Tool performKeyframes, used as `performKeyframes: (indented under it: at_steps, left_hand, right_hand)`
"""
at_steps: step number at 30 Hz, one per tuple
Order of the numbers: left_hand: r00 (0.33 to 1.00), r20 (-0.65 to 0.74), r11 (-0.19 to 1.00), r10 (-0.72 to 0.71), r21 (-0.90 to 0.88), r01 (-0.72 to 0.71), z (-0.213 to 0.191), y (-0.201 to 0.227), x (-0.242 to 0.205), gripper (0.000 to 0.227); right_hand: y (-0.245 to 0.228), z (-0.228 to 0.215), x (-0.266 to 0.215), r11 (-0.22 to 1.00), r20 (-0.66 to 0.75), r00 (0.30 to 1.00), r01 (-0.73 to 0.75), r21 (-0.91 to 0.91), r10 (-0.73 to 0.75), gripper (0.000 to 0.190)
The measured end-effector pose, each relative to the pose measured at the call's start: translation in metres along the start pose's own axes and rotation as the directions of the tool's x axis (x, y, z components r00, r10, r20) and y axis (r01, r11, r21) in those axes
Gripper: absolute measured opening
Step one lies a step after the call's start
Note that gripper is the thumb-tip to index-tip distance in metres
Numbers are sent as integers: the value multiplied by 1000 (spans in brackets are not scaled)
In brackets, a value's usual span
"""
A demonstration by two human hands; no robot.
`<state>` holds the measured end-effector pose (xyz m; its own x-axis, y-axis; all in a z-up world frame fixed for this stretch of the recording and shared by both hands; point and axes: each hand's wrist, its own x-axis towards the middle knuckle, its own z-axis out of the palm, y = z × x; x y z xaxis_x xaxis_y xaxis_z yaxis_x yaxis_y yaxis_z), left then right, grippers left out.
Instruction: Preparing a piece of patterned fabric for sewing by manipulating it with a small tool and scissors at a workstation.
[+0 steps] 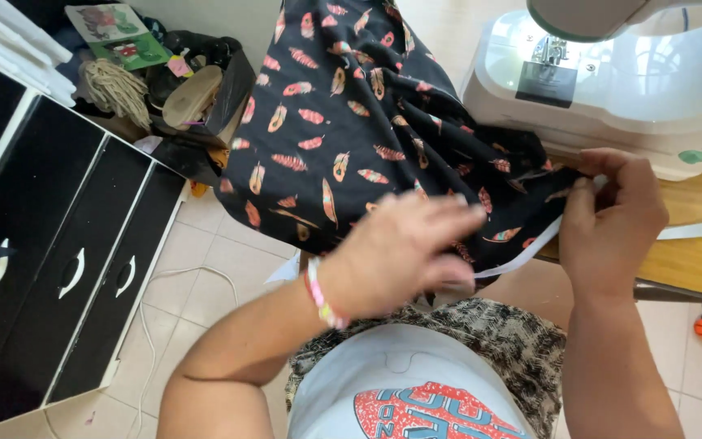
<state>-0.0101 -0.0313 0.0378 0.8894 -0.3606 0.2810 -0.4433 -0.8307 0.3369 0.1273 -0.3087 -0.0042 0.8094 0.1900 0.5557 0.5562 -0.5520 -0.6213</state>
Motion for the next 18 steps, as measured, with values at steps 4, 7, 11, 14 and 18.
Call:
performKeyframes:
  at_steps: [4, 7, 11, 14, 18]
  left_hand:
    - [939, -313, 980, -145, 83, 179, -9, -95, 32, 77]
    - [872, -182, 846, -455, 217, 487, -16, -160, 41, 108]
    - [832, 22, 814, -555, 222, 537, -33, -160, 42, 108]
    - [953, -91, 916, -288, 263, 302, -25, -148, 34, 81]
    - [932, -259, 935, -253, 181, 304, -34, -173, 48, 26]
  right_hand:
    - [9, -11, -8, 1000, -6, 1000, 16, -24, -16, 42]
    - [0, -44, -23, 996, 41, 996, -84, -26, 85, 50]
    - [35, -90, -63, 922, 122, 916, -386, 9, 382, 46]
    - [129, -123, -103, 932, 195, 914, -362, -4, 356, 36]
    - [162, -143, -110, 920, 175, 904, -371, -128, 389, 47]
